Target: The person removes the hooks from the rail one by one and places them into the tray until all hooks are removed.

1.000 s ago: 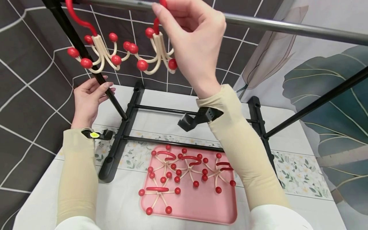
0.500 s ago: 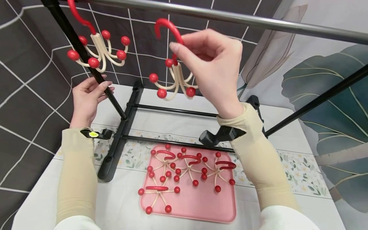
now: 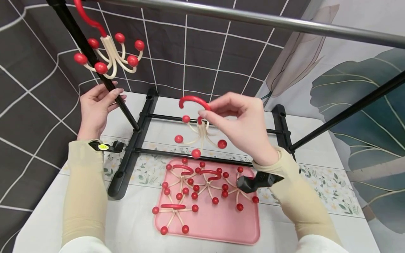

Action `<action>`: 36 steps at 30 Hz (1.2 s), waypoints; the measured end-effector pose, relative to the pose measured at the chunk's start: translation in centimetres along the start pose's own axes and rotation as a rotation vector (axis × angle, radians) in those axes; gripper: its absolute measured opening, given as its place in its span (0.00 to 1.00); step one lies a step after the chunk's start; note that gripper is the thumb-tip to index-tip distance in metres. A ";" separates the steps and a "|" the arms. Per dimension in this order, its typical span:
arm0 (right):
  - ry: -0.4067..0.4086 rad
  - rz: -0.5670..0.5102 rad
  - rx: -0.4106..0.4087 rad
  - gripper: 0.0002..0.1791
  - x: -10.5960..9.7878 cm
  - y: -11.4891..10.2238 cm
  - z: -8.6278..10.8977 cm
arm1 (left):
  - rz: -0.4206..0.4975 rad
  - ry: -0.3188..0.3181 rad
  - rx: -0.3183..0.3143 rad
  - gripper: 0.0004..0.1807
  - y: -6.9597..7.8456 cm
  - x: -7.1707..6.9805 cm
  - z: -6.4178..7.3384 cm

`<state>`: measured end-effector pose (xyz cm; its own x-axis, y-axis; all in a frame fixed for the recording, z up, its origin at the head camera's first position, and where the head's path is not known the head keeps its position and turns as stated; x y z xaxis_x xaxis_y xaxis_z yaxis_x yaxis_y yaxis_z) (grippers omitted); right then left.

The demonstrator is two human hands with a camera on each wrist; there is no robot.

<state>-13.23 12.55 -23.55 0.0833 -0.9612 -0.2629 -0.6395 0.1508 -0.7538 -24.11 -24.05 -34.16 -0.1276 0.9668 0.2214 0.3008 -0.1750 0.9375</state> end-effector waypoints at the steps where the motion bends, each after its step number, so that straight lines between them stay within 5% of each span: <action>1: -0.009 -0.011 0.021 0.07 -0.1 0.2 0.6 | 0.002 -0.001 0.000 0.19 0.0 0.0 0.0; 14: -0.146 -0.130 0.159 0.13 -1.8 0.9 7.5 | 0.023 0.002 0.003 0.20 0.0 0.2 -0.1; 20: -0.218 -0.270 0.150 0.17 -2.3 1.0 10.1 | 0.017 0.001 0.001 0.20 0.0 0.1 -0.1; 31: -0.255 -0.359 0.057 0.18 -2.6 1.3 13.9 | 0.018 0.001 0.002 0.19 -0.1 0.0 -0.1; 36: -0.314 -0.362 0.159 0.16 -1.4 2.6 15.6 | 0.017 0.001 0.001 0.20 -0.1 0.1 -0.2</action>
<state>-3.08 17.83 -34.50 0.5197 -0.8462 -0.1179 -0.4052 -0.1226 -0.9060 -24.30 -24.00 -34.20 -0.1228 0.9635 0.2379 0.3038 -0.1917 0.9333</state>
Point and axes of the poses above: each hand's wrist, its own z-axis away from the middle knuckle, its own x-axis out of the palm, y = z × x, the point moved 2 cm from there along -z, towards the middle knuckle, and after that the axes turned 5 degrees about -z, right-handed, at the moved point
